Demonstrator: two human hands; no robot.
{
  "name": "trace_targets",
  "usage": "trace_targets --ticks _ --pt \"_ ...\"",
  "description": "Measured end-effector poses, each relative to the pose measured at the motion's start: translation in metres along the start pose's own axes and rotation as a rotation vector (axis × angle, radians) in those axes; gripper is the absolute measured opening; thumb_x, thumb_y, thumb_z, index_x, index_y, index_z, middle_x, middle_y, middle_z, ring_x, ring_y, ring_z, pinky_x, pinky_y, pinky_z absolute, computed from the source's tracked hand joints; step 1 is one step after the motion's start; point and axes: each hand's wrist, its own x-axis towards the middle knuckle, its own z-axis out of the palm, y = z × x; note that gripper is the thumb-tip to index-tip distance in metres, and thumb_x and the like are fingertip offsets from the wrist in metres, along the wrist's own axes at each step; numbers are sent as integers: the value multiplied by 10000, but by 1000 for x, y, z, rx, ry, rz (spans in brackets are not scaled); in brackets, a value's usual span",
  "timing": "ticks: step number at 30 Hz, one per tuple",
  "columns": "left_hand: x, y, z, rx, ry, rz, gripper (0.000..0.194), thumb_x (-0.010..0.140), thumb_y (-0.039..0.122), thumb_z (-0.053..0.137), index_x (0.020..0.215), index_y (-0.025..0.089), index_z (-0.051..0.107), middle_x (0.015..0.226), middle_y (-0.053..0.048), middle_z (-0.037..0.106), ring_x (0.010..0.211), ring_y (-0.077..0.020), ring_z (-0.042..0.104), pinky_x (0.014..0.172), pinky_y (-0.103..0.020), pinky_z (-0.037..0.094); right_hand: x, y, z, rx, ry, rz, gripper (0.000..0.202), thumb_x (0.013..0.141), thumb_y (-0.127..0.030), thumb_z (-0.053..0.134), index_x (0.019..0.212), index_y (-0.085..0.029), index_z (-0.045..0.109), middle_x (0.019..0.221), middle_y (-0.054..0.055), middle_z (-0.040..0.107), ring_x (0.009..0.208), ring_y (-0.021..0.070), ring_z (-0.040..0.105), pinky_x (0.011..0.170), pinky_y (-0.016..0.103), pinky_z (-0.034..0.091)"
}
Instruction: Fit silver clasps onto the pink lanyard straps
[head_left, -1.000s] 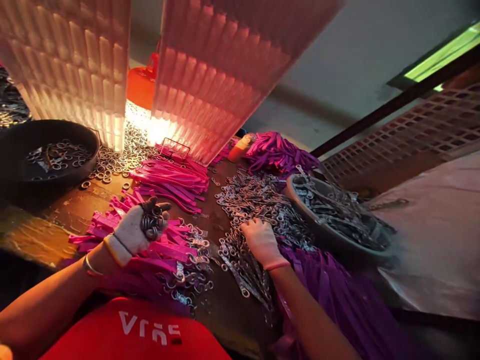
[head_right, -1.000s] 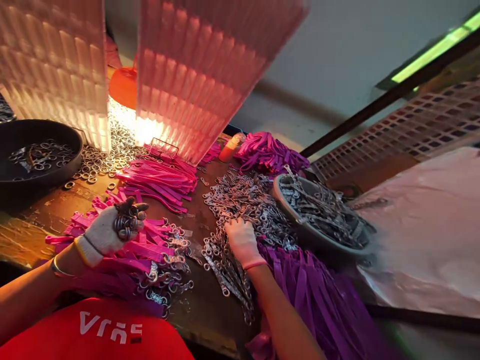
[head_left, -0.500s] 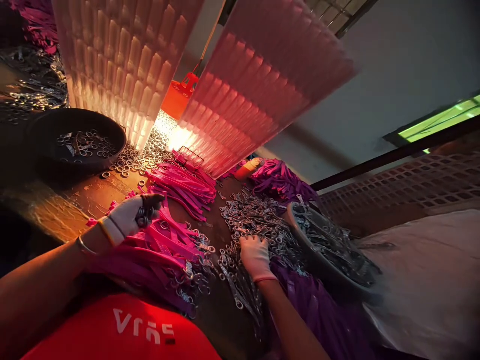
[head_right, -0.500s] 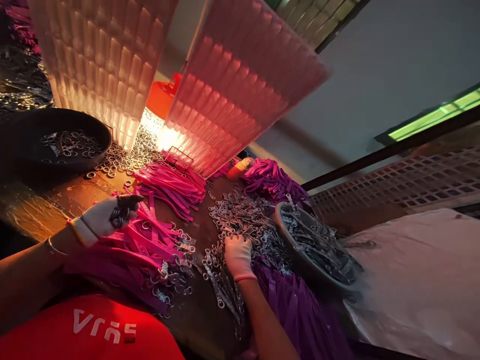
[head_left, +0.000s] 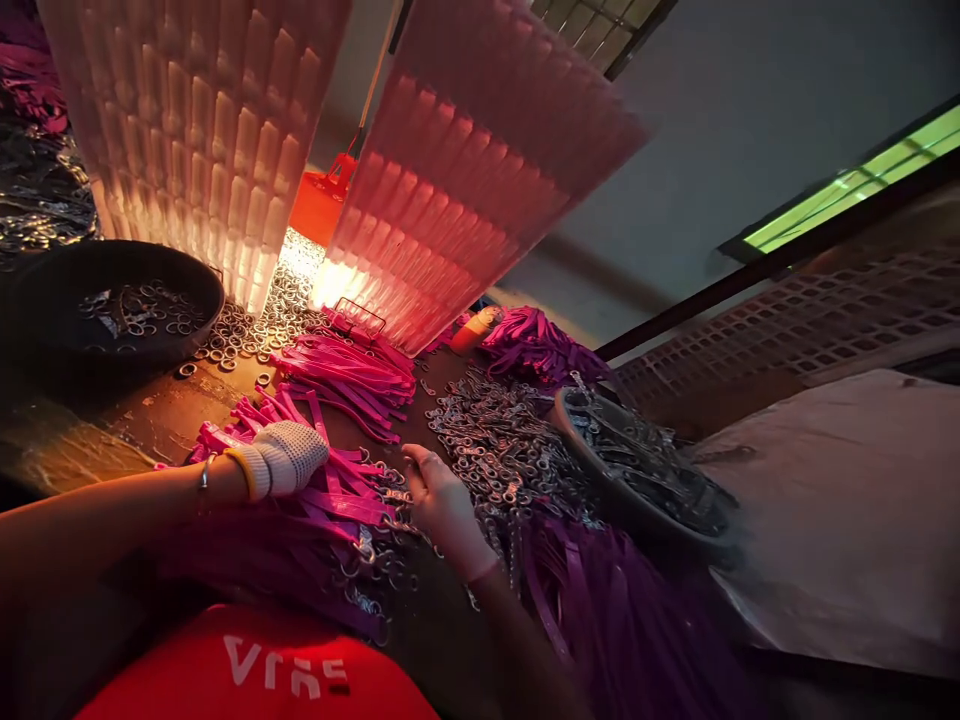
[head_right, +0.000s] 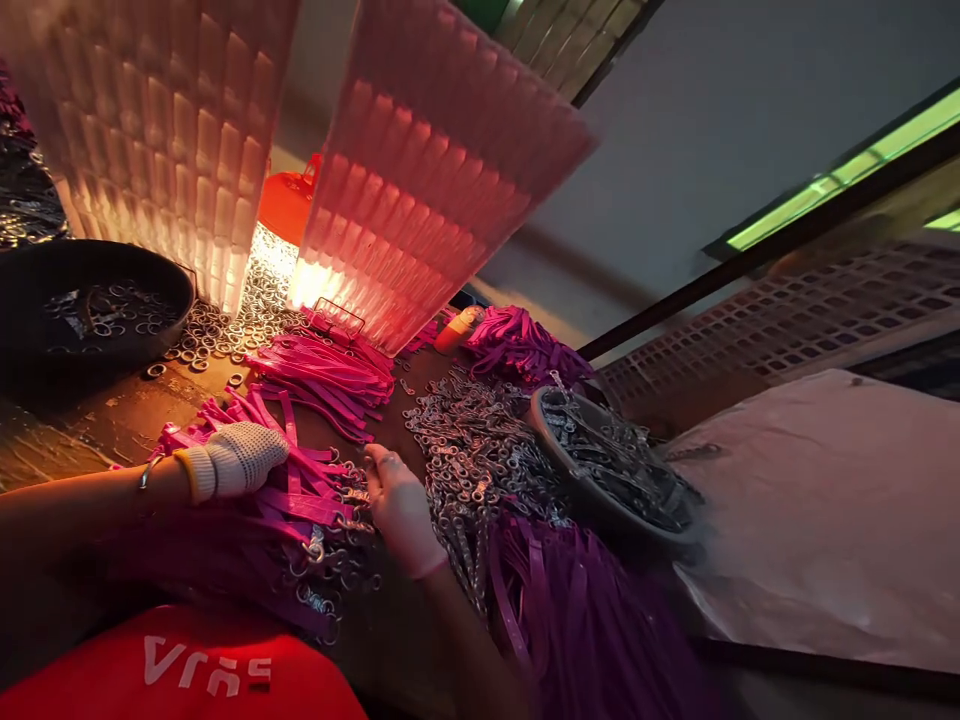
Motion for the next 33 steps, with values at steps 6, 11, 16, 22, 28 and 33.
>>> trace_targets --ticks 6,11,16,22,28,33 --pt "-1 11 -10 238 -80 -37 325 573 8 736 482 210 498 482 52 303 586 -198 491 623 -278 402 16 -44 13 317 -27 -41 242 975 -276 516 1145 -190 665 1121 86 741 1043 211 684 944 343 515" --pt "13 15 -5 385 -183 -112 373 627 4 730 463 192 453 449 45 300 689 -267 589 753 -387 446 14 -51 17 395 -63 -21 246 960 -269 525 1151 -214 670 1130 66 739 1049 208 680 949 337 506" --pt "27 17 -2 513 -309 -92 196 769 167 739 639 140 595 651 -17 590 741 -185 603 798 -376 482 5 -59 19 495 -75 -23 220 947 -244 535 1105 -239 687 1127 29 737 1060 188 669 975 315 492" --pt "24 25 -37 428 -308 94 83 747 145 655 666 151 669 636 -58 626 621 -170 550 595 -269 404 0 -55 17 542 29 53 229 949 -264 544 1129 -228 682 1111 46 739 1047 199 675 955 329 504" --pt "-2 36 -65 -180 -439 -31 291 813 441 690 806 151 714 543 0 531 435 -92 399 414 -209 276 12 -65 15 585 63 -61 253 948 -223 534 1165 -228 663 1140 45 724 1063 182 663 968 313 499" --pt "-17 43 -49 -517 -457 -235 340 767 470 756 847 145 698 618 1 540 458 -57 390 413 -173 250 24 -79 12 567 60 -192 334 944 -180 526 1265 -224 606 1155 62 691 1024 171 643 922 302 502"
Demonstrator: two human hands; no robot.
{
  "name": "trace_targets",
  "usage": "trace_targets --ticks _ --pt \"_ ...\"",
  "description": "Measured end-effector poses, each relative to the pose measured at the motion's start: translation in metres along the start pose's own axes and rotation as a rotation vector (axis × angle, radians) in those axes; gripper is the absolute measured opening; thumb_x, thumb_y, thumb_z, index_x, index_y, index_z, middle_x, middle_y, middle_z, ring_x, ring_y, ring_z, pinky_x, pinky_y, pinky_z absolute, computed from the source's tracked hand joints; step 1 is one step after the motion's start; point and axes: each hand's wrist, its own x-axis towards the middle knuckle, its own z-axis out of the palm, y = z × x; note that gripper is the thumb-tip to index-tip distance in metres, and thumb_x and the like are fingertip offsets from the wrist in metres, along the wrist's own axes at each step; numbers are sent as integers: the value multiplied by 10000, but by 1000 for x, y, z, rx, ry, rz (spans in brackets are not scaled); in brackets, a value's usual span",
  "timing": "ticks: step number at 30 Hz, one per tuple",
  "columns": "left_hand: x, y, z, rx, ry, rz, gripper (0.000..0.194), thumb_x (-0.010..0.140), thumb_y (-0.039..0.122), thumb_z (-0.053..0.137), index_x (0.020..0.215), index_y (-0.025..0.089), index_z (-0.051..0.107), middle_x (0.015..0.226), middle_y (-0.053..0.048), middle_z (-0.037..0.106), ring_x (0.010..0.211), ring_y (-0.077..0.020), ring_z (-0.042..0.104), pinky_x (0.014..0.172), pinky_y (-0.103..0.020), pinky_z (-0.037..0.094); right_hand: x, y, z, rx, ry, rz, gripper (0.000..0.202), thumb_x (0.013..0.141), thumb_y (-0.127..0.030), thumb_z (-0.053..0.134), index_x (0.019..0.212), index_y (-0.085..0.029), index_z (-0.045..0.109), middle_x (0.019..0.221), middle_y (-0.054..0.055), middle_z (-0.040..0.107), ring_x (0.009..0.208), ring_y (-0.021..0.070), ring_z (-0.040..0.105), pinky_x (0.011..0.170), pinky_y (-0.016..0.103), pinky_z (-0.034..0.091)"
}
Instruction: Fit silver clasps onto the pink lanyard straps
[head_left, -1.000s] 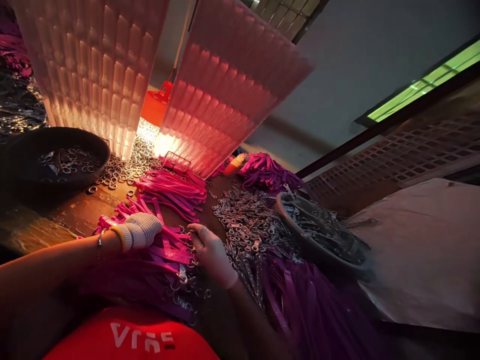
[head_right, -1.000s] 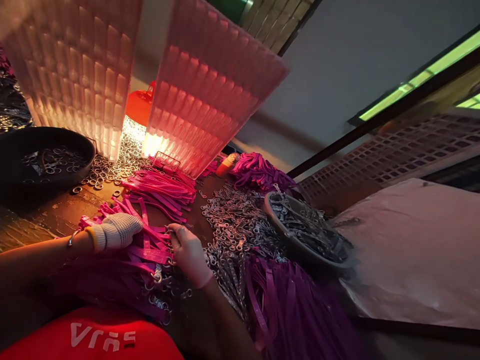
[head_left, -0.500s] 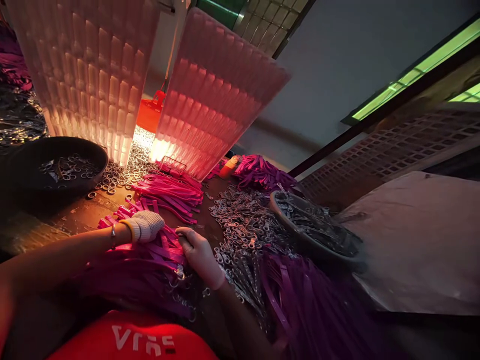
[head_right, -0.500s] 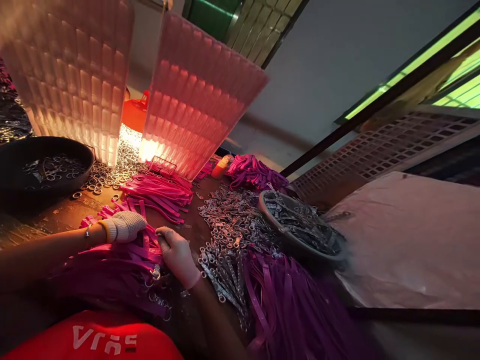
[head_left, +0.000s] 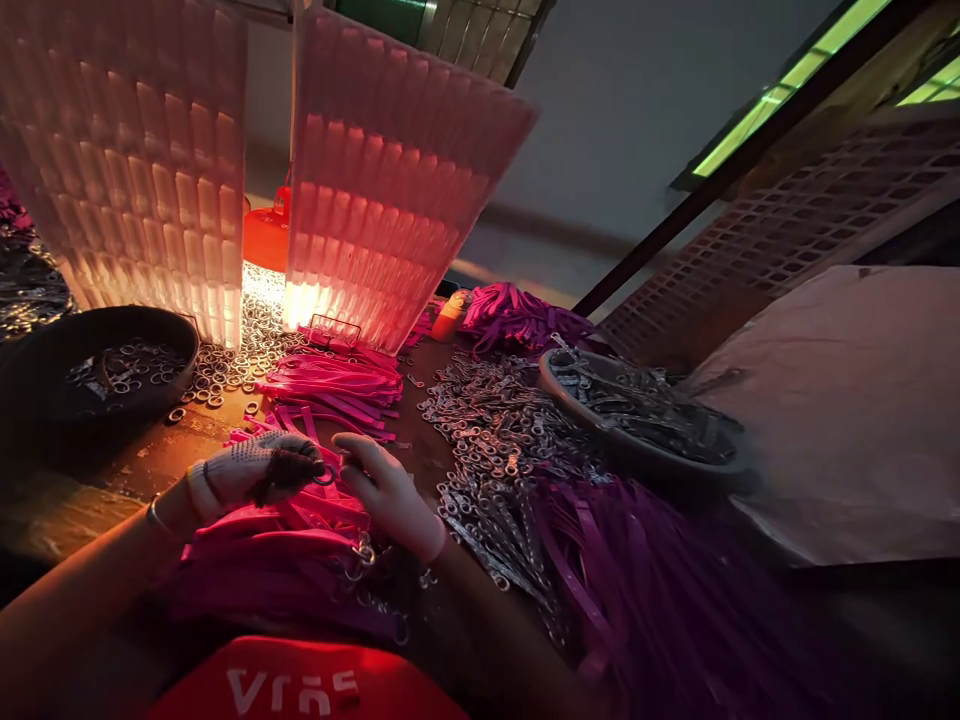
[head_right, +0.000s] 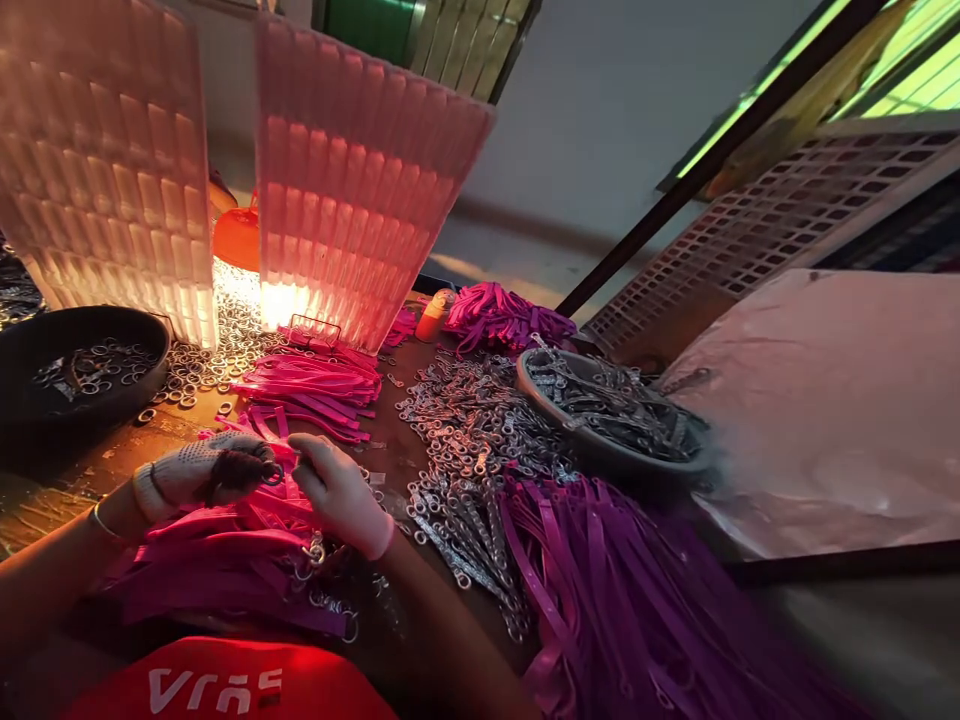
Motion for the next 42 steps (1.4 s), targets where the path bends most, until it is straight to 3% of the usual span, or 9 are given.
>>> trace_targets --ticks 5,11,15,22,26,29,34,38,42 --pt "15 -11 17 53 -56 -1 346 791 489 698 765 151 629 558 22 490 422 -66 377 391 -188 255 1 -3 -1 -89 -67 -121 289 965 -214 533 1243 -205 609 1075 80 677 966 187 629 852 311 495" --pt "15 -8 37 163 54 16 355 877 491 589 710 180 558 525 35 478 410 -81 372 375 -201 273 -11 -10 -9 -415 -97 37 121 964 -240 574 904 -194 668 843 36 723 763 170 641 703 274 414" --pt "13 2 45 298 63 115 197 794 314 702 726 163 595 647 10 565 530 -77 454 457 -173 345 -14 -17 -16 -550 -195 79 139 900 -173 604 766 -180 641 743 32 700 676 158 612 630 267 355" --pt "26 -2 63 -260 185 -153 306 782 410 721 793 198 501 562 57 500 405 -59 411 362 -145 289 -13 -28 -16 -302 -39 247 207 962 -250 538 817 -207 679 743 8 692 694 144 607 651 248 365" --pt "38 2 61 -533 214 -310 178 859 331 647 851 170 572 549 65 448 350 -41 323 303 -132 220 -5 6 -30 -137 -75 362 254 1001 -352 512 890 -218 696 751 -10 683 680 141 592 635 241 391" --pt "40 7 41 -814 282 -222 106 903 153 530 976 139 605 593 49 460 360 -38 348 292 -111 199 9 55 -43 -297 -56 339 237 998 -327 513 966 -208 714 917 37 709 859 174 613 780 274 432" --pt "28 3 12 -989 469 -173 206 935 97 421 1034 110 601 761 -66 608 500 -110 584 334 -154 406 28 118 -43 -479 -275 382 124 869 -265 675 777 -202 730 1060 81 722 1030 218 584 906 335 409" --pt "19 -5 15 -1031 418 -187 233 956 117 408 967 102 641 639 -24 541 407 -81 499 313 -143 371 26 126 -39 -365 -262 404 279 923 -362 593 749 -175 705 883 61 710 884 175 591 822 280 433" --pt "12 -6 33 -1021 306 -225 289 964 90 381 964 83 670 579 13 476 341 -41 374 270 -106 226 18 104 -49 -218 -224 415 495 1012 -501 356 907 -143 682 843 42 684 765 156 598 698 255 463"
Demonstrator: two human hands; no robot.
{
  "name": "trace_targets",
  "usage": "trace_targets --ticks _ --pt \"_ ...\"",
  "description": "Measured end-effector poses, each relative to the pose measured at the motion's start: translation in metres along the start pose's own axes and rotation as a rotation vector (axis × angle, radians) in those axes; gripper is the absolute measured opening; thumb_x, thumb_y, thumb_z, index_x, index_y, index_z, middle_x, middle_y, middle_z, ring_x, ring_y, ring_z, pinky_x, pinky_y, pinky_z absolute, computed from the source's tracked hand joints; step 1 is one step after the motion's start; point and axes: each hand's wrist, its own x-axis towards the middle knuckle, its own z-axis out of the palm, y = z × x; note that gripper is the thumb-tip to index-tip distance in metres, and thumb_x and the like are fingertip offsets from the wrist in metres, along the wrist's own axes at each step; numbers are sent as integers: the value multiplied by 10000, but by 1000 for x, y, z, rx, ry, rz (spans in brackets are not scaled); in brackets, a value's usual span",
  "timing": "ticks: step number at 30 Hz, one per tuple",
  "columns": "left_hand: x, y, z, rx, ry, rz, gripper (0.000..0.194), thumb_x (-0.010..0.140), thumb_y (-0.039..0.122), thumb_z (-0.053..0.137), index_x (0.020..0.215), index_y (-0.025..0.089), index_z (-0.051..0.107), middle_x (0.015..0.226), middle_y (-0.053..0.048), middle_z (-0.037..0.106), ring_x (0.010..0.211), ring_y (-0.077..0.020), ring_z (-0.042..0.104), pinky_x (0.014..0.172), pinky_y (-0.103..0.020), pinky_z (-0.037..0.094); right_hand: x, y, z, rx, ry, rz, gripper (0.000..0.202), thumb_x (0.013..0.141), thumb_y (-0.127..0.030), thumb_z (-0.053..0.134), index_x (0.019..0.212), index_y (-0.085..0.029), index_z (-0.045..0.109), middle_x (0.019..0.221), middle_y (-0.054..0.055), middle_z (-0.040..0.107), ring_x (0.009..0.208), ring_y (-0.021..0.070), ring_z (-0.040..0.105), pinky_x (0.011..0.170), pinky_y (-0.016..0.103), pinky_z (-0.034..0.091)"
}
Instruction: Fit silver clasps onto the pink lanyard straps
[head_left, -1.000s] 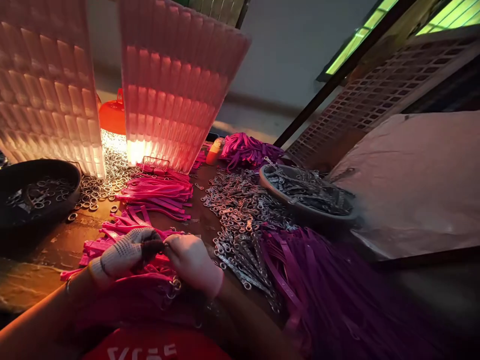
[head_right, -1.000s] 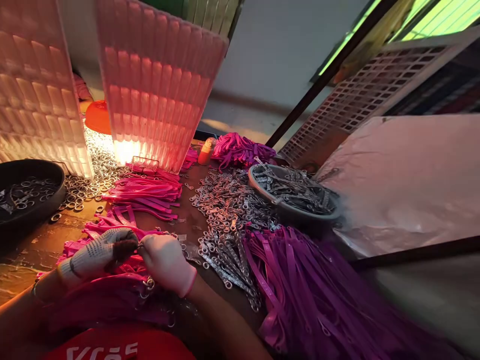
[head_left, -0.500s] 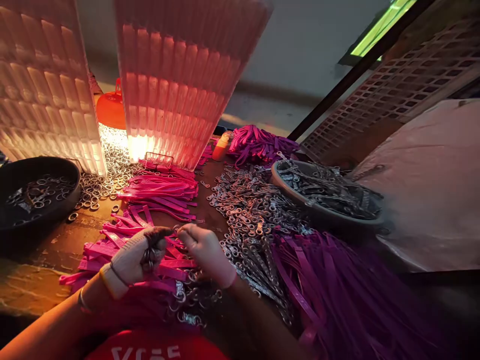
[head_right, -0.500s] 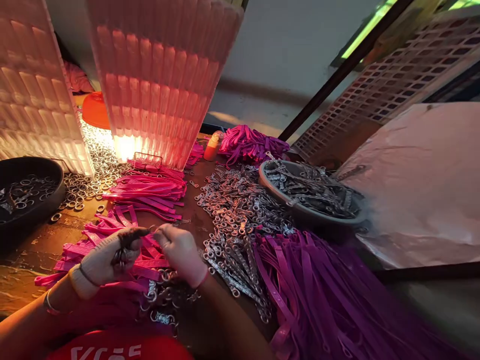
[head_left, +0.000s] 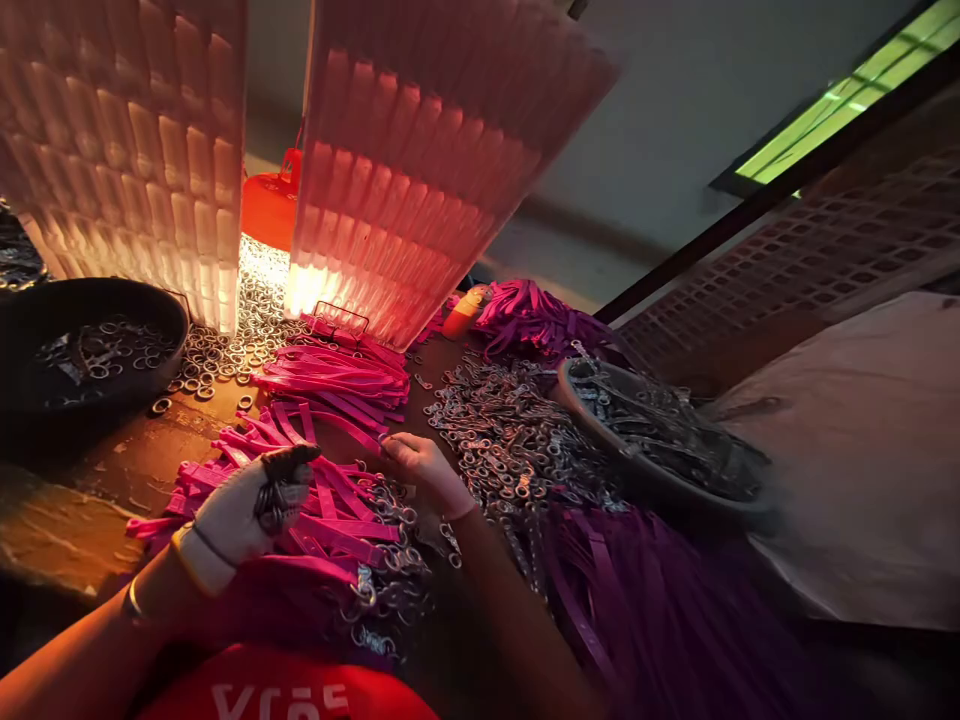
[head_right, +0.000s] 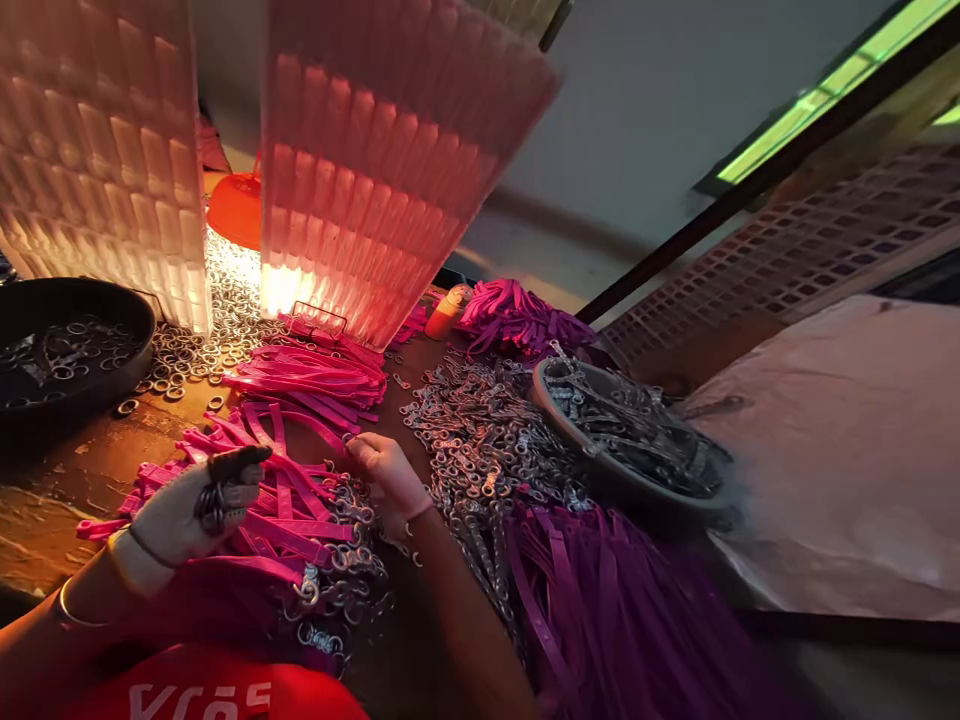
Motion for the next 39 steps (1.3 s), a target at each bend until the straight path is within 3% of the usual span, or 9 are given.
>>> trace_targets --ticks 5,7,12,16,21,30,33,35,39 --pt "-7 -23 9 109 -39 -173 154 916 130 569 1023 83 670 810 -64 669 362 -19 412 272 -112 232 -32 -46 -17 545 38 21 385 962 -497 492 867 -170 672 859 45 659 792 173 584 739 280 476" --pt "-5 -29 9 44 -80 -159 170 938 133 528 1037 90 659 864 -79 685 368 -16 412 278 -115 237 -47 -68 -20 661 38 27 315 940 -429 539 799 -181 671 836 43 648 787 179 569 752 292 466" --pt "10 -25 3 -119 -143 -16 265 1003 122 342 920 109 593 596 13 514 341 -31 360 294 -105 247 -88 -109 -25 620 5 39 271 923 -325 513 734 -194 655 853 49 645 824 197 561 762 304 452" --pt "25 -8 -4 -67 -181 -11 208 995 135 395 932 98 589 587 33 478 332 -21 335 289 -99 241 -118 -124 -24 587 -71 47 301 913 -363 514 704 -193 648 803 50 626 816 205 552 755 308 456" --pt "41 11 -15 26 -136 58 115 927 101 513 848 135 590 507 55 435 348 -47 408 300 -98 255 -148 -135 -3 607 -193 91 275 886 -362 546 694 -189 644 799 40 626 790 186 556 737 283 455" --pt "40 28 -20 299 -57 88 102 856 154 673 772 102 649 509 6 569 329 -52 418 285 -132 265 -160 -157 33 611 -323 12 227 904 -222 555 737 -214 708 883 11 686 849 169 623 779 251 490" --pt "37 38 -16 380 -19 166 83 803 137 718 756 107 656 535 7 603 349 -46 449 309 -128 300 -156 -159 35 503 -371 -130 178 916 -239 593 860 -235 762 932 8 725 903 176 659 827 253 515" --pt "33 42 -13 429 -24 209 49 776 115 722 806 109 684 585 -1 641 368 -43 462 321 -129 299 -149 -159 31 367 -286 -223 173 931 -251 606 970 -263 774 981 10 741 934 180 668 863 266 515" --pt "17 35 -5 640 -155 273 195 735 167 780 910 123 707 746 -51 717 407 -44 480 330 -148 276 -119 -150 15 188 159 -219 235 955 -254 593 1141 -292 731 1058 15 756 941 194 688 855 297 517"
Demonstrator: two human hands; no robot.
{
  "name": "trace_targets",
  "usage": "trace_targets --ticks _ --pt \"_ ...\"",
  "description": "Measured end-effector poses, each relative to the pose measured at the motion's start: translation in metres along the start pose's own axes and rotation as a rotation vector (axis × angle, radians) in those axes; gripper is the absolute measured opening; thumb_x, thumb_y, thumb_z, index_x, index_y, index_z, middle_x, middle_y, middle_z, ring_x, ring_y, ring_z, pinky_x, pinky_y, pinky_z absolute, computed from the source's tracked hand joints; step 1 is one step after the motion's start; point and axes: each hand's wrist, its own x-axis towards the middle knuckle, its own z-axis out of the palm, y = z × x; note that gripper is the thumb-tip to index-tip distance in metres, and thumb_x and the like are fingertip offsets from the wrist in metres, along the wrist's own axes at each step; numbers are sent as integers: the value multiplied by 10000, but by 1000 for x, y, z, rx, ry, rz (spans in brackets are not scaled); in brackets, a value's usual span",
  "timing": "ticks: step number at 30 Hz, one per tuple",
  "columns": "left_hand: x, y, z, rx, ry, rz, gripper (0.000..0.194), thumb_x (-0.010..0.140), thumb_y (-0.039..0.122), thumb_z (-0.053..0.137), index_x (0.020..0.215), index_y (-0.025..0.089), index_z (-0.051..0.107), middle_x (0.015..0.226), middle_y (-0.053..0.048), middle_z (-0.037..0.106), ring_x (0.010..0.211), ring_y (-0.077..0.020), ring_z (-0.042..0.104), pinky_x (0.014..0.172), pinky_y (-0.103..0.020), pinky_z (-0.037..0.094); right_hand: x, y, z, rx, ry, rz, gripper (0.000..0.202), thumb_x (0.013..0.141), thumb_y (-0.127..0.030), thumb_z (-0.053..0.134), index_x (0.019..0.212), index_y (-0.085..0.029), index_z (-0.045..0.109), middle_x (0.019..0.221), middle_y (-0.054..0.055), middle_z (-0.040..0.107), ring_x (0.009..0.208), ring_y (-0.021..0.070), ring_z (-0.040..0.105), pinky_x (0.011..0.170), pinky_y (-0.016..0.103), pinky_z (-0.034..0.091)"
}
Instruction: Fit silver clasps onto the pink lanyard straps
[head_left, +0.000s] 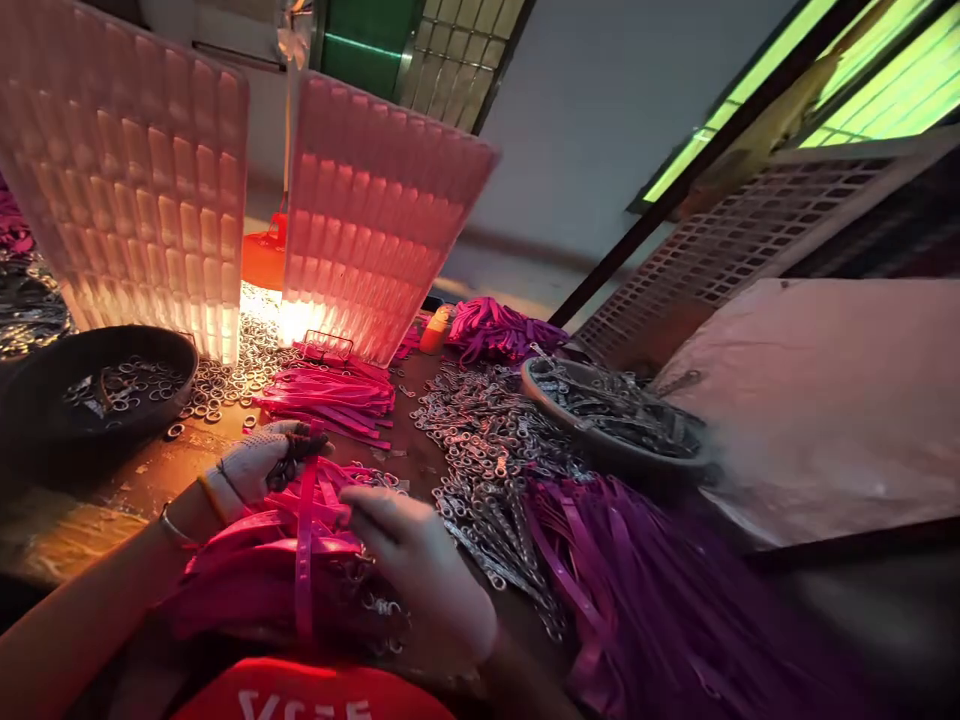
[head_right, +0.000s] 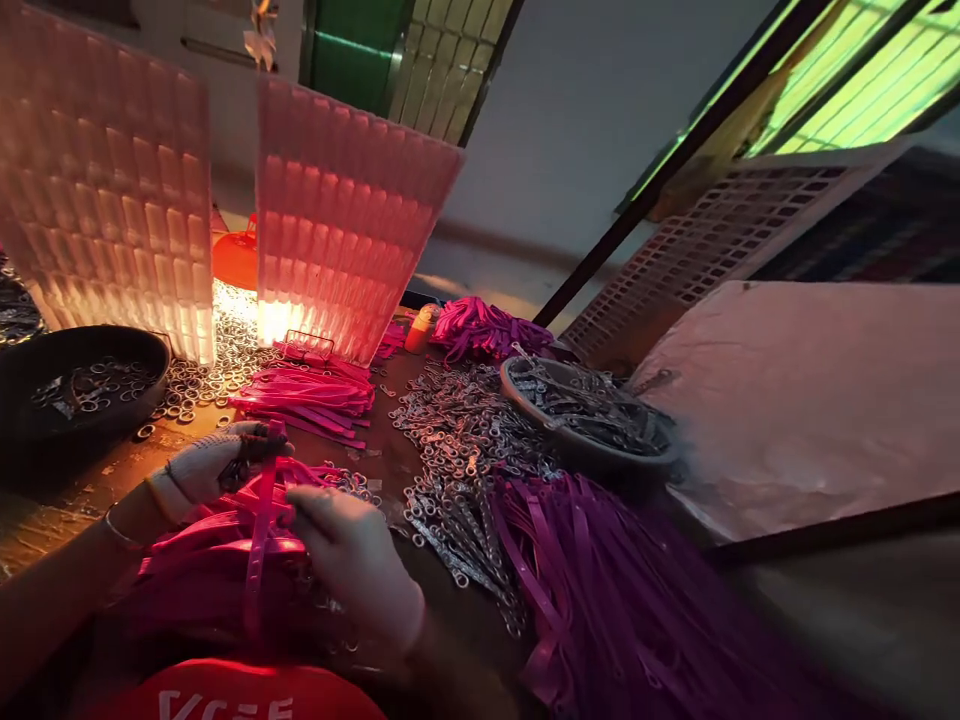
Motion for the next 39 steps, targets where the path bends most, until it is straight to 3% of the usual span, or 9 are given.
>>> trace_targets --ticks 4,10,14,16,20,24,30,34,39 --pt "-15 -8 23 87 -66 64 265 739 344 793 867 142 680 640 -19 659 377 -52 435 323 -165 254 33 20 -5 -226 189 -83 248 960 -203 560 1164 -247 694 1071 60 745 970 223 674 857 327 503" --pt "-24 -16 43 278 -82 114 405 797 529 692 673 170 552 481 38 492 337 -60 367 316 -181 238 40 23 -3 -724 73 -77 222 963 -154 500 1100 -175 673 880 96 698 776 217 618 679 312 405" --pt "-28 -14 43 618 -98 222 338 852 453 654 695 167 567 518 39 496 391 -60 403 369 -174 285 31 24 -1 -895 64 -133 177 975 -174 480 995 -174 657 786 81 640 678 196 541 604 320 299" --pt "-28 -13 41 716 -134 241 284 856 393 637 701 163 574 540 38 498 419 -62 423 393 -170 296 26 29 2 -934 92 -148 170 977 -168 475 994 -174 644 783 72 627 672 194 522 599 325 275" --pt "-21 -19 37 692 -266 37 177 859 317 534 768 175 587 496 48 471 376 -86 399 379 -198 279 19 41 12 -962 140 -150 198 988 -169 458 1084 -175 631 821 66 631 706 206 532 618 327 279" --pt "-14 -26 35 829 -284 253 59 691 133 564 676 154 617 622 -3 604 503 -96 500 448 -187 335 20 41 10 -858 62 -56 212 1016 -208 443 1091 -189 640 875 59 676 774 205 599 662 319 333" --pt "-21 -31 42 679 -142 167 203 866 349 574 824 162 640 510 36 521 400 -90 434 399 -188 315 25 18 -15 -695 -109 57 438 945 -347 601 1339 -177 514 1051 77 730 957 235 682 730 291 424" --pt "-26 -34 46 739 -140 222 220 864 340 589 761 155 646 511 28 526 410 -81 424 408 -184 304 24 20 -14 -755 -203 111 308 989 -369 507 1204 -159 572 939 90 750 869 251 718 661 295 444" --pt "-21 -43 48 709 -173 204 195 811 285 585 657 167 583 494 33 505 417 -77 406 411 -181 285 19 36 -2 -945 -300 -45 273 987 -276 430 1112 -79 573 834 155 714 729 294 709 563 327 453"
